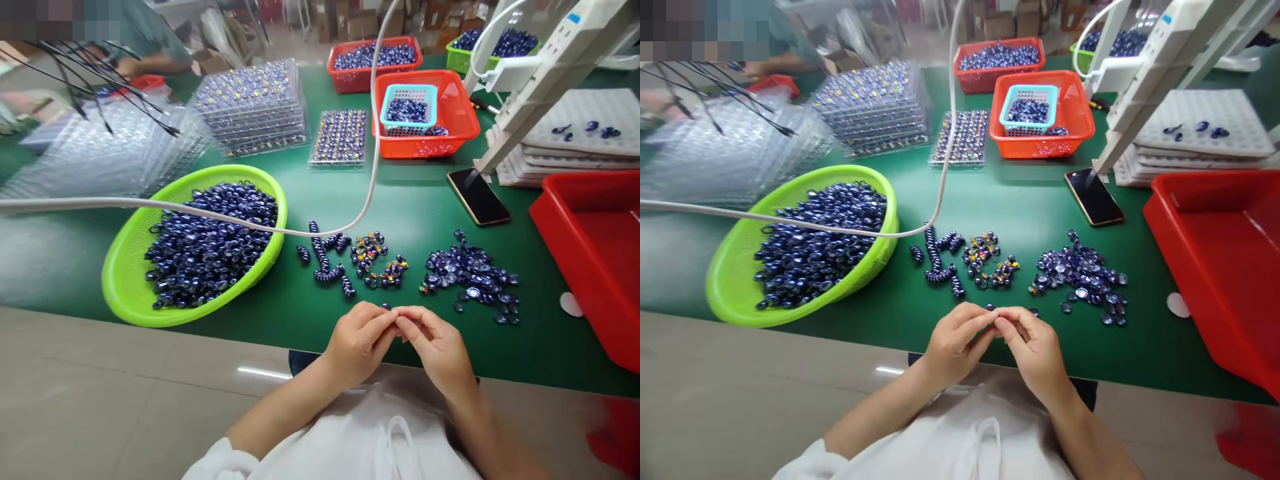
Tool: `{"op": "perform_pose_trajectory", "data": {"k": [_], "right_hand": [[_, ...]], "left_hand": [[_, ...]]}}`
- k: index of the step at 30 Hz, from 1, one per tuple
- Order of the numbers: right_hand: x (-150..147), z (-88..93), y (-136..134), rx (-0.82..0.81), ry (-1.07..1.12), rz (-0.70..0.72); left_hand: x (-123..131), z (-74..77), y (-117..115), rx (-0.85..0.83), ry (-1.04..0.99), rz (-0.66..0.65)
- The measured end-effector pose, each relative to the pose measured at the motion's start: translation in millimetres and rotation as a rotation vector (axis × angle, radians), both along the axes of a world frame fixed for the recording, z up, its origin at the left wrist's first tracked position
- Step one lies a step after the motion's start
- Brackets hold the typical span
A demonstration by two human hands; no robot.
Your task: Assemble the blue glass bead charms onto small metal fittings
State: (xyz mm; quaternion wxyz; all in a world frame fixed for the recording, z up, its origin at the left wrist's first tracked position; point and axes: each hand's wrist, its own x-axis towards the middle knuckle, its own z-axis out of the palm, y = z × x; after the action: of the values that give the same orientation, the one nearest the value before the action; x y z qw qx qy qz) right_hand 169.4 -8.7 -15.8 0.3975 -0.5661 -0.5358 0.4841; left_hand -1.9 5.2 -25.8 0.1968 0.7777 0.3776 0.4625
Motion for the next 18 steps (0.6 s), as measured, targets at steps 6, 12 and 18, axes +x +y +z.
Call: {"op": "perform_pose_trajectory", "data": {"k": [6, 12, 18], "right_hand": [[23.6, -10.7, -0.7, 0.306, -0.297, 0.174], [29.4, -35.2, 6.8, 0.706, -0.425, 0.075], [27.7, -35.2, 6.6, 0.792, -0.398, 0.06]], "left_hand": [[4.7, 10.2, 0.0, -0.52, -0.256, 0.012], [18.1, 10.1, 6.7, -1.322, -0.972, -0.068], [27.4, 1.9, 5.4, -1.486, -1.107, -0.08]]}}
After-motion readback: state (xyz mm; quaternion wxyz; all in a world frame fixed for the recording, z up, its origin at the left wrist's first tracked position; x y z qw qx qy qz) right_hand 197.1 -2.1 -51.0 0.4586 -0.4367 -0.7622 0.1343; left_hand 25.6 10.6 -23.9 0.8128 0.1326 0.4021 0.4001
